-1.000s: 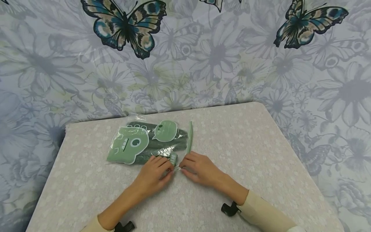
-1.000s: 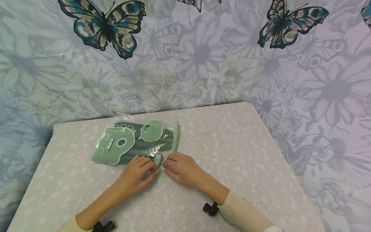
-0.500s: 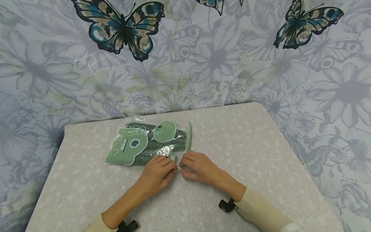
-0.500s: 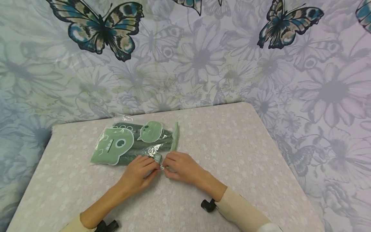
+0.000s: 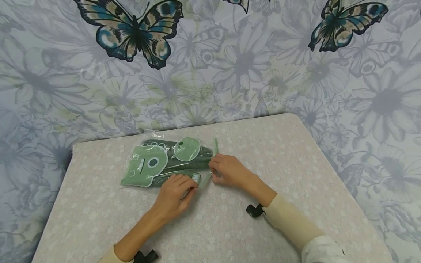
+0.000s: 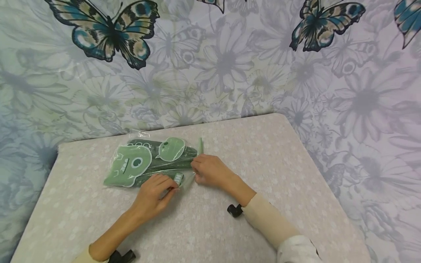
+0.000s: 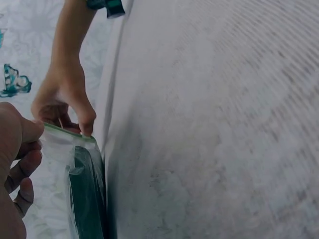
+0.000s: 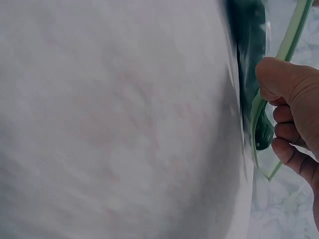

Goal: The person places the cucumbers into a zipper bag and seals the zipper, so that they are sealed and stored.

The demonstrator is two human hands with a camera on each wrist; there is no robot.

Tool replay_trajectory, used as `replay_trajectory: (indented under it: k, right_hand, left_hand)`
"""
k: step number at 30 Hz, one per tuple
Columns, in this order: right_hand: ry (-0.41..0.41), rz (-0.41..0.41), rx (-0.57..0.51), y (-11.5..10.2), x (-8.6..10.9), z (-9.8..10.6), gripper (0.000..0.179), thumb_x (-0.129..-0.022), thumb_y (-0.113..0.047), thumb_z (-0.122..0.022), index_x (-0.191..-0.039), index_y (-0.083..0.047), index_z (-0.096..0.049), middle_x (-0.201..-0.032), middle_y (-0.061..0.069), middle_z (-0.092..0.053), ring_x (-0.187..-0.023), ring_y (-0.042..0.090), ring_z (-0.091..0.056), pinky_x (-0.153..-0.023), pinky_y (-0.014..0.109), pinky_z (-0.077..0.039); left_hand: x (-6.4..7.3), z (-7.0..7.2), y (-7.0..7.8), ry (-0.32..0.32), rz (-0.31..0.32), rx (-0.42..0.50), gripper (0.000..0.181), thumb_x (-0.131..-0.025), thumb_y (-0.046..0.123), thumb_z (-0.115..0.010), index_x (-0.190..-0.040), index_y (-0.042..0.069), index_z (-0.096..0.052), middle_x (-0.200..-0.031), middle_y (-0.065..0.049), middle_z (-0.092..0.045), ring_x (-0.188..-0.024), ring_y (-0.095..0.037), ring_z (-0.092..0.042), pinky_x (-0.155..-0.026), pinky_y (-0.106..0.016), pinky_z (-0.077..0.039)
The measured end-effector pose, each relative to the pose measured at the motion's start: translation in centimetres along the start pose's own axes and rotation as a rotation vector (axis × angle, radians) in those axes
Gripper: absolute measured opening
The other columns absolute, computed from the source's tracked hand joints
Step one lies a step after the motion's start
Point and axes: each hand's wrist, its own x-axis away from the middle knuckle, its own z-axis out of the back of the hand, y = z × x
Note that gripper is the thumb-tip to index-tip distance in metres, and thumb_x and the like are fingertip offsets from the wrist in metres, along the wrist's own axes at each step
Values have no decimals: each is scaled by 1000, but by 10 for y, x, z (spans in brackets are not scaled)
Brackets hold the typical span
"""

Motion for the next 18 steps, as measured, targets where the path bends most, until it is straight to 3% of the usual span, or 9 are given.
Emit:
replay_trajectory:
  k: [8, 18]
  right_hand:
    - [-23, 8, 28, 30, -13, -2, 23, -82, -14, -79, -85, -19, -57, -86, -7, -56, -82, 11, -50, -71, 30, -46]
    - [-8, 65, 114, 53, -28, -10, 18, -82, -11, -78, -82, -17, -60, -82, -4, -58, -79, 15, -54, -70, 32, -50]
  left_hand:
    - [-5, -2, 2, 40, -4, 22, 16, -89, 12, -85, -93, 20, -72, -89, 11, -70, -80, -8, -61, -74, -32, -47]
    - [-16, -6, 6, 40, 33, 20, 14, -92, 14, -84, -95, 20, -72, -91, 11, -70, -85, -9, -64, -77, -34, -49]
